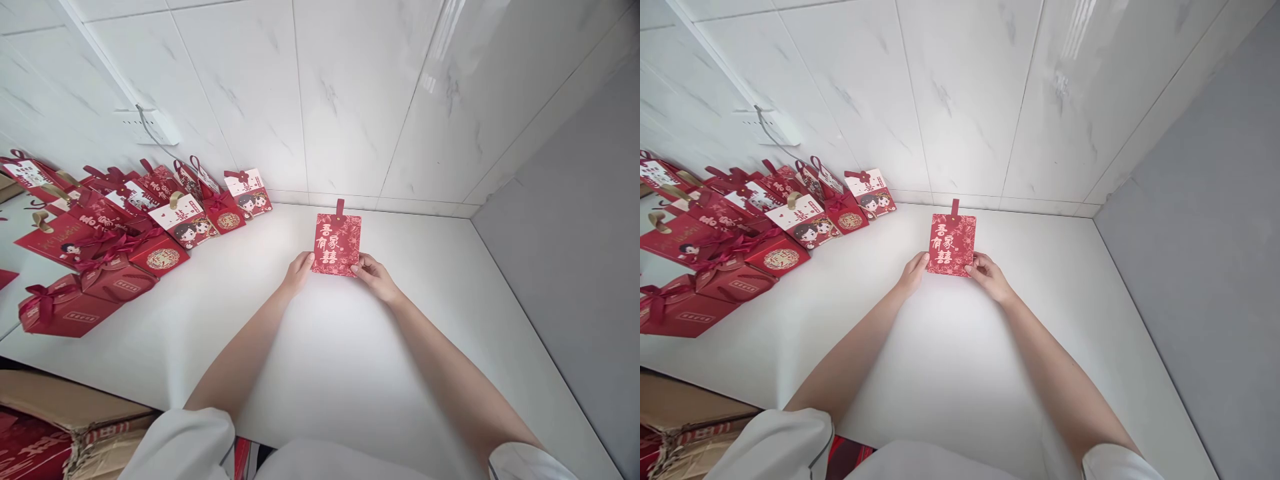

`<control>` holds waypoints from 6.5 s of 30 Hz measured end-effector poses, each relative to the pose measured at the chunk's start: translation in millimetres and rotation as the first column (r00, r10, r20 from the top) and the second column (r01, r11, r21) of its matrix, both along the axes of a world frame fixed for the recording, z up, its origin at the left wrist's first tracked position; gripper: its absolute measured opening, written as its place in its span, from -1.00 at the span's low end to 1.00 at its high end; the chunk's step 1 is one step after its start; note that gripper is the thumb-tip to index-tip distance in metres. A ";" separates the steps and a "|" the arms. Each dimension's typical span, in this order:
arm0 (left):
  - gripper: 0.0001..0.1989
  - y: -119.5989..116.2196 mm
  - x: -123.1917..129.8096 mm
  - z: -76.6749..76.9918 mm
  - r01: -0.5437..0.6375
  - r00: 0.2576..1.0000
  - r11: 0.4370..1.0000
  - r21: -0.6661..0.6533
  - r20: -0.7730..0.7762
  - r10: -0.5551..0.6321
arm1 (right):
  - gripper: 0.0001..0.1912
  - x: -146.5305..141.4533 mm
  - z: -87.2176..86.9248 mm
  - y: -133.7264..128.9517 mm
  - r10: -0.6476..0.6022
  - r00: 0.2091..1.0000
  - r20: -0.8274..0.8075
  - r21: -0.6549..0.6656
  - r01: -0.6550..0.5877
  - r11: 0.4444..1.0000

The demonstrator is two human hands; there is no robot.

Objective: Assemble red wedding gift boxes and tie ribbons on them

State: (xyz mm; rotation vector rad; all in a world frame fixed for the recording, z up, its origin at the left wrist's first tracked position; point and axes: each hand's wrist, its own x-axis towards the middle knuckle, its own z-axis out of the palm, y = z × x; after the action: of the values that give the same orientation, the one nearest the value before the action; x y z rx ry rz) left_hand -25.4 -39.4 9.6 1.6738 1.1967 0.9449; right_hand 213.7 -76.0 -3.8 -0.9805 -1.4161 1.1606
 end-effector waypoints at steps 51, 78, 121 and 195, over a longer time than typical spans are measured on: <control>-0.75 3.4 2.4 -2.1 -0.125 0.992 0.984 0.129 -0.005 0.126 | -0.70 -6.5 0.1 -5.8 -0.109 0.974 0.200 0.159 0.077 0.984; -0.46 -2.5 -2.5 1.0 0.223 0.966 0.975 0.002 0.135 -0.221 | -0.54 0.1 -0.4 -1.8 -0.062 0.997 -0.056 -0.011 0.062 0.998; -0.61 0.0 -4.0 -1.8 0.378 0.913 0.925 0.027 0.156 -0.378 | -0.47 -2.3 2.4 2.1 -0.153 0.984 0.096 -0.055 0.159 0.986; -0.38 -8.6 3.7 -1.6 0.176 0.984 0.899 0.401 -0.093 -0.151 | -0.46 -8.3 2.0 -8.8 -0.296 0.897 0.327 0.109 0.276 0.955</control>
State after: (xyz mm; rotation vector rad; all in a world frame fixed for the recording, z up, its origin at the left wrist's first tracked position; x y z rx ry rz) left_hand -21.7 -48.0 8.0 2.1101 0.9170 1.0983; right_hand 205.3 -84.8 -1.8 -1.3449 -1.5011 0.7496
